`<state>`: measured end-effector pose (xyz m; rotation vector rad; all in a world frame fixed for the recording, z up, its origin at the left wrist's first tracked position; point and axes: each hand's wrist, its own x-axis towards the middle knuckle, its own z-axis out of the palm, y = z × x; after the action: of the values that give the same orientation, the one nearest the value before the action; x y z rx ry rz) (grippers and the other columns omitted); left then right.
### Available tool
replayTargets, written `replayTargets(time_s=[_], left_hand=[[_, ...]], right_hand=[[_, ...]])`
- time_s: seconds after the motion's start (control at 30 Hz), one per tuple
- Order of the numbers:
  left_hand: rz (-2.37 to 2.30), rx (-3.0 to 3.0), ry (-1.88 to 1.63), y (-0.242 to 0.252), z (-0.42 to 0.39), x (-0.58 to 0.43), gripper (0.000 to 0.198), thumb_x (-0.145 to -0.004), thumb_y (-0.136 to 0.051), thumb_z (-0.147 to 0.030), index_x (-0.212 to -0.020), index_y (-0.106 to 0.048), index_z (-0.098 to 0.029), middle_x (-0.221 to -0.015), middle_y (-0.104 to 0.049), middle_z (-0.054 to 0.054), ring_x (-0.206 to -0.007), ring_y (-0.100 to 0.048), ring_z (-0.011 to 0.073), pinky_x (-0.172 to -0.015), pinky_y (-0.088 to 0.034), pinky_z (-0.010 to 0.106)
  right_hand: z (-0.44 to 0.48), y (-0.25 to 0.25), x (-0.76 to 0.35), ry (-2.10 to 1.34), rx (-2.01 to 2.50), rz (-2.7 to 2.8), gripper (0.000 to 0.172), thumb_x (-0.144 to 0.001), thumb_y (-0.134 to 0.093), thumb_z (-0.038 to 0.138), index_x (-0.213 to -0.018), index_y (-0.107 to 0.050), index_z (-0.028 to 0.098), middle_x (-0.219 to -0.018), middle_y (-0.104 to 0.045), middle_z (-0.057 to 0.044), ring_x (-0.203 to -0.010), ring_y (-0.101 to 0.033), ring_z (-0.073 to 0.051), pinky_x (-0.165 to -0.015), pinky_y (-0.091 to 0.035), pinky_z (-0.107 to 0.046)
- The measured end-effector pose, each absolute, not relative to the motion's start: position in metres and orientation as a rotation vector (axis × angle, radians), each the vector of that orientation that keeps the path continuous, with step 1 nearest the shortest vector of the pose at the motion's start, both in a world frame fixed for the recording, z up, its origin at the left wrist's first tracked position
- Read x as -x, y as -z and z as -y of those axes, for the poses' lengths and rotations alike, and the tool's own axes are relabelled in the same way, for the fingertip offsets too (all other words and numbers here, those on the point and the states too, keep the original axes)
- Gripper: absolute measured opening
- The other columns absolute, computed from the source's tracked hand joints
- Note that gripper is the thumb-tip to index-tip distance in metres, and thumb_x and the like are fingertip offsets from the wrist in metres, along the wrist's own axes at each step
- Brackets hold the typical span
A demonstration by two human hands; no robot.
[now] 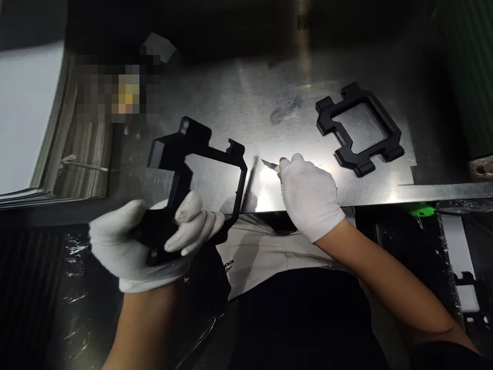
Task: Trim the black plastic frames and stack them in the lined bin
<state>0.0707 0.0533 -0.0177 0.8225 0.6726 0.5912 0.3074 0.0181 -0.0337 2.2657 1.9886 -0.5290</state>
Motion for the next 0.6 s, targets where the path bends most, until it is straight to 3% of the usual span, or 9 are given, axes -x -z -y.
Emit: replayTargets(time_s=[0.1, 0.17, 0.2, 0.27, 0.33, 0.4, 0.47, 0.6], left_hand=[[-0.573, -0.689, -0.755, 0.017, -0.044, -0.067, 0.055, -0.091, -0.067, -0.065, -0.067, -0.040, -0.024, -0.039, -0.021, -0.011, -0.033, -0.029, 0.0108, -0.049, -0.036, 0.029], [-0.451, -0.601, -0.867, 0.017, -0.034, -0.069, 0.056, -0.093, -0.064, -0.061, -0.067, -0.030, -0.024, -0.037, -0.015, -0.013, -0.028, -0.022, 0.0083, -0.045, -0.033, 0.028], [-0.373, -0.565, -0.906, 0.017, -0.029, -0.070, 0.056, -0.095, -0.062, -0.059, -0.068, -0.027, -0.024, -0.035, -0.014, -0.014, -0.025, -0.019, 0.0071, -0.042, -0.031, 0.027], [-0.242, -0.514, -0.949, 0.020, -0.019, -0.073, 0.055, -0.099, -0.057, -0.056, -0.069, -0.023, -0.024, -0.032, -0.012, -0.017, -0.020, -0.013, 0.0051, -0.038, -0.026, 0.026], [-0.163, -0.502, -0.956, 0.026, -0.010, -0.075, 0.054, -0.103, -0.050, -0.057, -0.071, -0.022, -0.025, -0.029, -0.009, -0.018, -0.017, -0.006, 0.0048, -0.035, -0.019, 0.028], [-0.124, -0.526, -0.967, 0.032, -0.003, -0.075, 0.052, -0.105, -0.043, -0.061, -0.073, -0.021, -0.026, -0.030, -0.003, -0.019, -0.016, 0.001, 0.0059, -0.032, -0.014, 0.030], [-0.166, -0.539, -0.996, 0.037, 0.002, -0.072, 0.053, -0.105, -0.040, -0.063, -0.073, -0.020, -0.026, -0.031, 0.002, -0.019, -0.016, 0.005, 0.0067, -0.030, -0.009, 0.031], [-0.329, -0.464, -1.040, 0.038, 0.006, -0.070, 0.058, -0.101, -0.050, -0.064, -0.070, -0.021, -0.025, -0.031, -0.003, -0.017, -0.018, -0.003, 0.0063, -0.032, -0.012, 0.027]], right_hand=[[-0.020, 0.033, -0.306, 0.547, -2.339, -2.116, 0.036, -0.114, -0.042, 0.027, -0.132, -0.068, 0.011, -0.116, -0.068, -0.016, -0.097, -0.067, -0.030, -0.081, -0.055, -0.042], [-0.017, 0.032, -0.299, 0.713, -2.507, -2.236, 0.042, -0.114, -0.042, 0.030, -0.147, -0.061, 0.013, -0.120, -0.070, -0.015, -0.110, -0.066, -0.032, -0.097, -0.054, -0.049], [-0.013, 0.033, -0.293, 0.947, -2.594, -2.288, 0.047, -0.115, -0.041, 0.034, -0.156, -0.054, 0.016, -0.121, -0.071, -0.013, -0.114, -0.066, -0.030, -0.102, -0.054, -0.050], [-0.004, 0.036, -0.279, 1.757, -2.622, -2.272, 0.054, -0.116, -0.035, 0.047, -0.163, -0.046, 0.023, -0.117, -0.073, -0.009, -0.110, -0.068, -0.026, -0.102, -0.056, -0.046], [0.006, 0.042, -0.263, 2.717, -2.294, -2.018, 0.066, -0.114, -0.026, 0.064, -0.159, -0.052, 0.023, -0.102, -0.074, -0.007, -0.095, -0.071, -0.023, -0.093, -0.060, -0.042], [0.014, 0.049, -0.251, 3.306, -1.870, -1.654, 0.083, -0.110, -0.014, 0.075, -0.149, -0.061, 0.019, -0.083, -0.070, -0.005, -0.078, -0.069, -0.022, -0.083, -0.062, -0.040], [0.020, 0.053, -0.245, 3.445, -1.726, -1.512, 0.091, -0.108, -0.009, 0.080, -0.144, -0.066, 0.019, -0.078, -0.068, -0.005, -0.076, -0.069, -0.022, -0.084, -0.062, -0.041], [0.023, 0.055, -0.250, 3.126, -2.264, -1.735, 0.080, -0.107, -0.022, 0.081, -0.140, -0.068, 0.024, -0.109, -0.073, -0.008, -0.102, -0.069, -0.023, -0.104, -0.056, -0.040]])
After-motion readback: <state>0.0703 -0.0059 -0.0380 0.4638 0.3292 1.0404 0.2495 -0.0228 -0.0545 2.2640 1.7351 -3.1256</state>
